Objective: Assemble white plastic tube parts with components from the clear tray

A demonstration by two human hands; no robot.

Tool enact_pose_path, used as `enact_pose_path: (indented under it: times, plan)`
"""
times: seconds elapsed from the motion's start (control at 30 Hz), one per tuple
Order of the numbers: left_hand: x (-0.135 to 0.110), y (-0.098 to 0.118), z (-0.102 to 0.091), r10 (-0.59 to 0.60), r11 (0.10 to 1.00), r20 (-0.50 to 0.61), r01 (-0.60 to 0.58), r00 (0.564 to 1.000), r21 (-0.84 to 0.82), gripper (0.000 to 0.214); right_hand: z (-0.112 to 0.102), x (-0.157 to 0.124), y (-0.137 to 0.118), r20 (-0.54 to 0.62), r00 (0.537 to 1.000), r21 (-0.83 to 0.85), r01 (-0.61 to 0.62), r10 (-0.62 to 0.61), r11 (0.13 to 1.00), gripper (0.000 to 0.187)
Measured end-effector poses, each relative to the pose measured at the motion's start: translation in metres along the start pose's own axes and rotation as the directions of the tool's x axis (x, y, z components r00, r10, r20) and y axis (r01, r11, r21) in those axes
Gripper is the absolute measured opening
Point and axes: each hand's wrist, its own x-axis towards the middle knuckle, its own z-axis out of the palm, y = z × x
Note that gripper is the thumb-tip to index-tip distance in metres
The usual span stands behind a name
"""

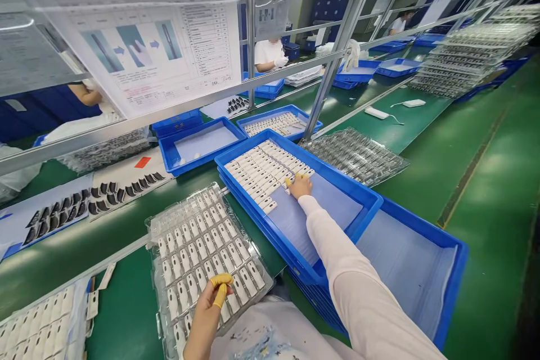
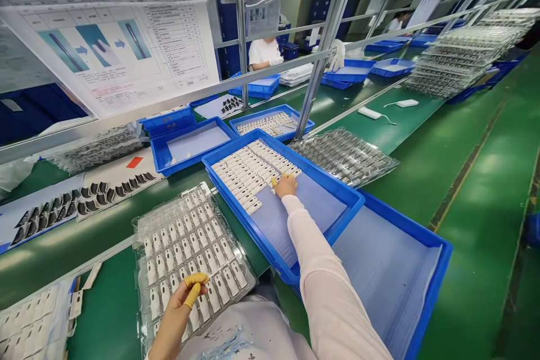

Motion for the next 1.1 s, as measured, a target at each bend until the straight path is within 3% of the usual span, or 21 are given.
enact_pose_path:
  times: [0.4, 0.57, 0.67, 0.73, 0.8, 0.87, 0.93, 1.0, 1.1]
  plan:
    - [-0.009, 0.016, 0.005, -0.008, 0.998, 0.071, 0.003, 0.997, 0.059, 0.053, -0.018, -0.017, -0.012, -0.001, 0.999, 0.106, 0.036, -0.036, 0.994, 0.040]
    - [-0.011, 0.025, 0.008, 0.123, 0.987, 0.133, -0.135, 0.983, 0.083, 0.039, -0.053, -0.031, -0.032, -0.016, 0.990, 0.261, 0.142, -0.143, 0.955, 0.025]
    - [-0.012, 0.037, 0.013, 0.278, 0.930, 0.121, -0.299, 0.953, 0.214, 0.031, -0.083, -0.063, -0.061, -0.048, 0.969, 0.364, 0.243, -0.242, 0.899, 0.022]
    - [-0.013, 0.049, 0.018, 0.439, 0.821, 0.102, -0.444, 0.893, 0.358, 0.032, -0.104, -0.102, -0.082, -0.049, 0.942, 0.441, 0.318, -0.331, 0.839, 0.025]
    - [-0.014, 0.063, 0.024, 0.615, 0.660, 0.090, -0.573, 0.784, 0.486, 0.037, -0.125, -0.151, -0.099, -0.016, 0.895, 0.538, 0.384, -0.446, 0.751, 0.029]
    - [-0.016, 0.076, 0.029, 0.751, 0.497, 0.092, -0.652, 0.654, 0.573, 0.046, -0.145, -0.197, -0.110, -0.027, 0.787, 0.752, 0.423, -0.617, 0.506, 0.032]
    - [-0.020, 0.088, 0.029, 0.819, 0.383, 0.121, -0.690, 0.562, 0.614, 0.052, -0.162, -0.231, -0.116, -0.135, 0.726, 0.829, 0.456, -0.675, 0.325, 0.038]
    - [-0.026, 0.096, 0.025, 0.819, 0.345, 0.176, -0.713, 0.546, 0.611, 0.051, -0.173, -0.251, -0.120, -0.211, 0.702, 0.848, 0.478, -0.681, 0.230, 0.040]
    - [-0.034, 0.101, 0.016, 0.743, 0.385, 0.265, -0.717, 0.614, 0.581, 0.041, -0.179, -0.263, -0.122, -0.203, 0.690, 0.868, 0.455, -0.695, 0.199, 0.038]
